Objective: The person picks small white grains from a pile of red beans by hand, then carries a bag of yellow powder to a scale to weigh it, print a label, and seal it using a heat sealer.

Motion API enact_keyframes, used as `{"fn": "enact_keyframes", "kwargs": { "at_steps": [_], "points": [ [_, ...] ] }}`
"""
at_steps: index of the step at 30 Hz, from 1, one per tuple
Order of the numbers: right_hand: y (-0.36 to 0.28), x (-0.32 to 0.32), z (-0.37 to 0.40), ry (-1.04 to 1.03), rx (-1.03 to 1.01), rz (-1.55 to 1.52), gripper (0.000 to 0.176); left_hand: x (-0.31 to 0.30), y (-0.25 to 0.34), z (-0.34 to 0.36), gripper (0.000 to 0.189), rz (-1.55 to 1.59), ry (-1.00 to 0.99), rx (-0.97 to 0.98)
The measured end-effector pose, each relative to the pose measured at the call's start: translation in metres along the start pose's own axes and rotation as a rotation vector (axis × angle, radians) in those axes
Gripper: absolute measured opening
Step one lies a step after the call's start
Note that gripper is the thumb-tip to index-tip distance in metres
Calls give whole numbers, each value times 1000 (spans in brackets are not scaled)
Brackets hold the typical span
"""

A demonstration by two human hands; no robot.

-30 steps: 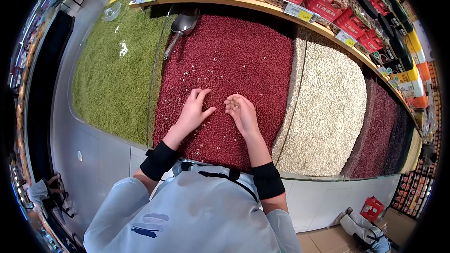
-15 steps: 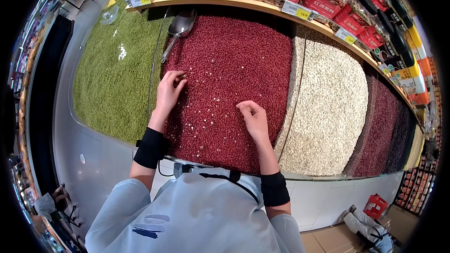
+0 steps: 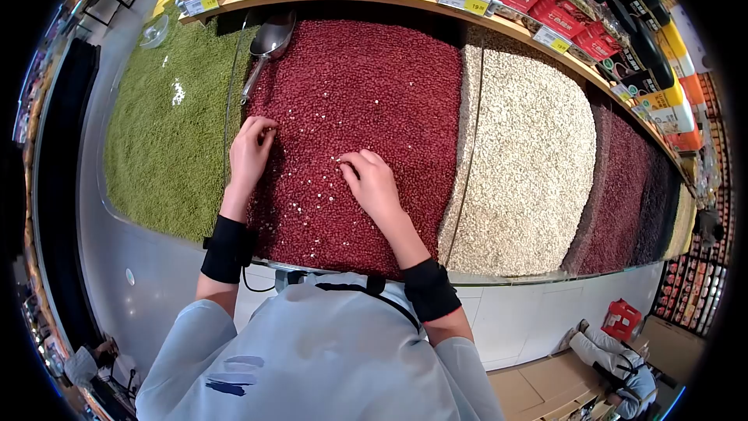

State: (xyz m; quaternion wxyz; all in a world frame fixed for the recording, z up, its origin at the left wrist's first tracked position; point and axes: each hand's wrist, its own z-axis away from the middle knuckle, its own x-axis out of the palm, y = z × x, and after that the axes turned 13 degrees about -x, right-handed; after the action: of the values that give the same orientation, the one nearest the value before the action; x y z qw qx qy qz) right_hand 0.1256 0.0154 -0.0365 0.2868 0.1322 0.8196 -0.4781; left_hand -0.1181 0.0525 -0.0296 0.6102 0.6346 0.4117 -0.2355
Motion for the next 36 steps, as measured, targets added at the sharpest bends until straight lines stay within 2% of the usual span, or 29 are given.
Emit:
{"fn": "enact_keyframes", "kwargs": {
  "at_steps": [1,3,5,9,13,17,19,21,23,27,29,31,36],
  "points": [
    [2,5,-3,-1,-38,26,12,-1,6,4,11,39,-8,12],
    [6,9,-7,-55,-41,92,13,5,14,16,11,132,15,181],
    [9,12,-7,-110,-49,158,13,5,31,31,13,121,-131,158],
    [10,15,-5,-104,-46,183,11,26,43,48,13,187,-224,231],
    [9,13,-7,-112,-16,174,9,37,47,49,15,158,-280,200],
    [9,5,-4,-74,13,193,9,26,38,47,14,106,-164,208],
    [-1,-5,2,-59,-4,110,10,16,39,54,13,114,-192,210],
    [-6,-2,15,-123,-156,50,11,11,38,64,11,141,-254,274],
    [-11,5,26,-226,-206,12,13,9,33,71,10,159,-274,248],
    [-6,20,36,-243,-206,82,12,8,22,81,9,141,-257,106],
    [-7,21,37,-242,-208,77,11,9,22,88,10,188,-249,178],
    [-5,24,38,-192,-199,73,11,13,23,93,14,168,-305,170],
    [-7,21,40,-136,-165,47,11,22,21,96,14,111,-268,175]
  ]
}}
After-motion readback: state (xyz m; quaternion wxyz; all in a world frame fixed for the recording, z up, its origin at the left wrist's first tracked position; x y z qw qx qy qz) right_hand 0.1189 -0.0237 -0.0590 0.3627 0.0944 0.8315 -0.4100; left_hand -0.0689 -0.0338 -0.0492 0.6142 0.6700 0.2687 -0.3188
